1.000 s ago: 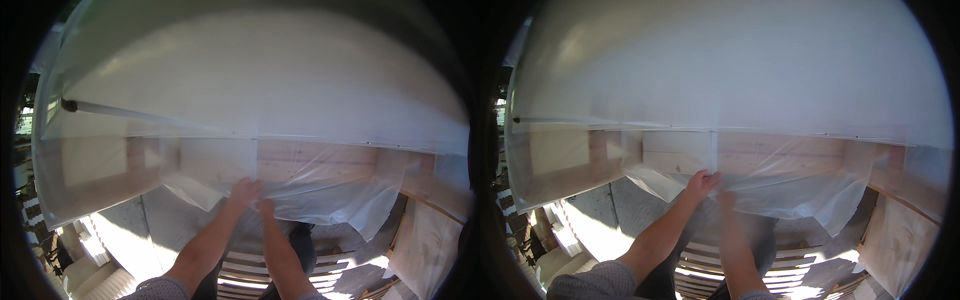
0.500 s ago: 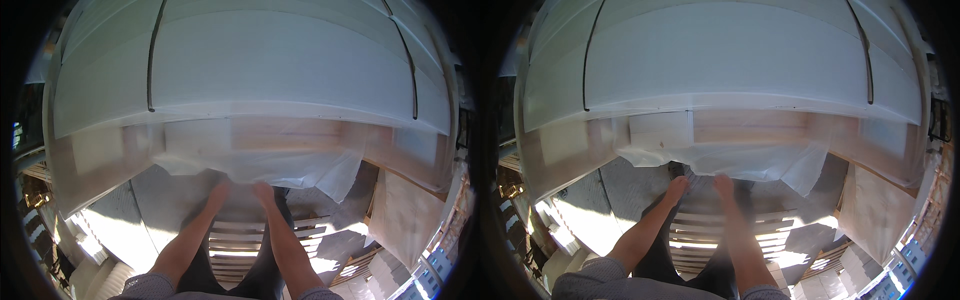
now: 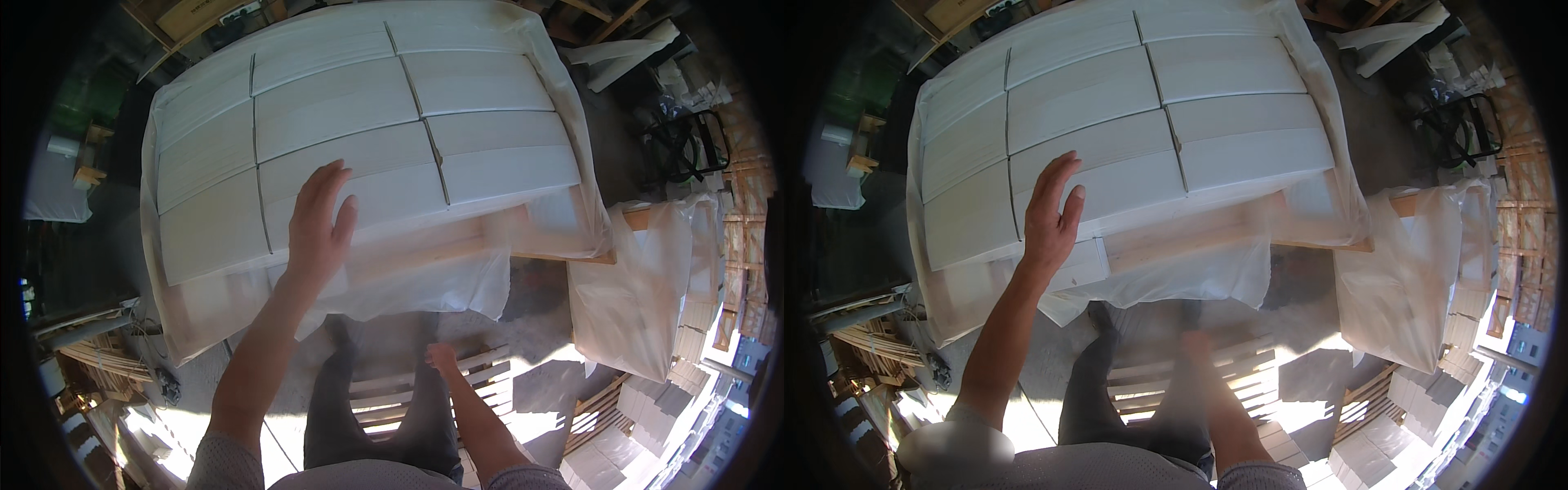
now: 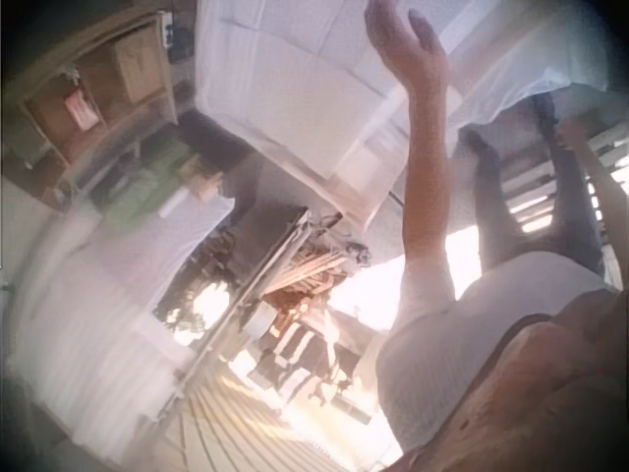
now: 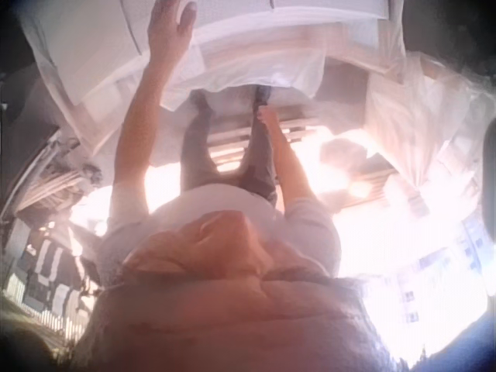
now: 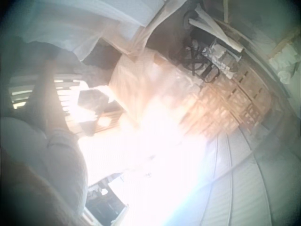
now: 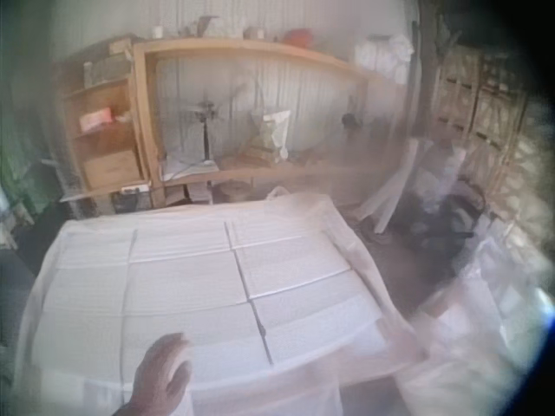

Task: The person repeatedly picks up white rectangular blocks from a pallet and places them onto a stack on another pallet. The person handles the blocks one at a time, moving between two pallets in a warehouse setting.

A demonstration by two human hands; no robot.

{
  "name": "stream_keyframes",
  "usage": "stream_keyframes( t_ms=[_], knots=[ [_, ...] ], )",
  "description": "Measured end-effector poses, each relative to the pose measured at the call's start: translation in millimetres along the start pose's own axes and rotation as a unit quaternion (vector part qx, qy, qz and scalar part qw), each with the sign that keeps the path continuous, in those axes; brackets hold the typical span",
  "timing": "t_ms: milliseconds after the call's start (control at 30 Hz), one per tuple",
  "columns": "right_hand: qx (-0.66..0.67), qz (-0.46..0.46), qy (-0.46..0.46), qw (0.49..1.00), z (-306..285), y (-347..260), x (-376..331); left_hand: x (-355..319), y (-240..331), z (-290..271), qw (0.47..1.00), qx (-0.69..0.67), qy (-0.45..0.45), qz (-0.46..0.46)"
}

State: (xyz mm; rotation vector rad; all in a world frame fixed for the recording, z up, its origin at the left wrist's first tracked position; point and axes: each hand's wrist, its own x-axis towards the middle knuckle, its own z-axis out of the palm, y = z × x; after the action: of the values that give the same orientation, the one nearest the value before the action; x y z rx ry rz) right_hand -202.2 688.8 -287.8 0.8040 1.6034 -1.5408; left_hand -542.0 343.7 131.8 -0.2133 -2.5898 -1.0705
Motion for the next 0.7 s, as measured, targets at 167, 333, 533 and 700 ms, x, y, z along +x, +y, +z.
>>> stream_keyframes(
  t_ms=[167, 333, 533, 700],
  knots=[
    [-0.046, -0.049, 0.005, 0.998, 13.3, -60.1, -50.1, 35.7, -29.4, 61.9, 0.951, 0.305, -0.046, -0.029],
    [0.075, 0.108, -0.02, 0.991, -1.1, -98.3, -84.1, 23.5, -42.0, 72.5, 0.939, 0.338, -0.055, -0.022],
    [-0.536, -0.219, 0.065, 0.812, -47.0, -152.1, -137.5, 37.2, -26.1, 67.1, 0.922, 0.359, -0.124, -0.073],
    [-0.351, -0.186, 0.169, 0.902, -72.2, -136.1, -129.3, 39.6, -26.6, 63.6, 0.919, 0.344, -0.162, -0.106]
  ],
)
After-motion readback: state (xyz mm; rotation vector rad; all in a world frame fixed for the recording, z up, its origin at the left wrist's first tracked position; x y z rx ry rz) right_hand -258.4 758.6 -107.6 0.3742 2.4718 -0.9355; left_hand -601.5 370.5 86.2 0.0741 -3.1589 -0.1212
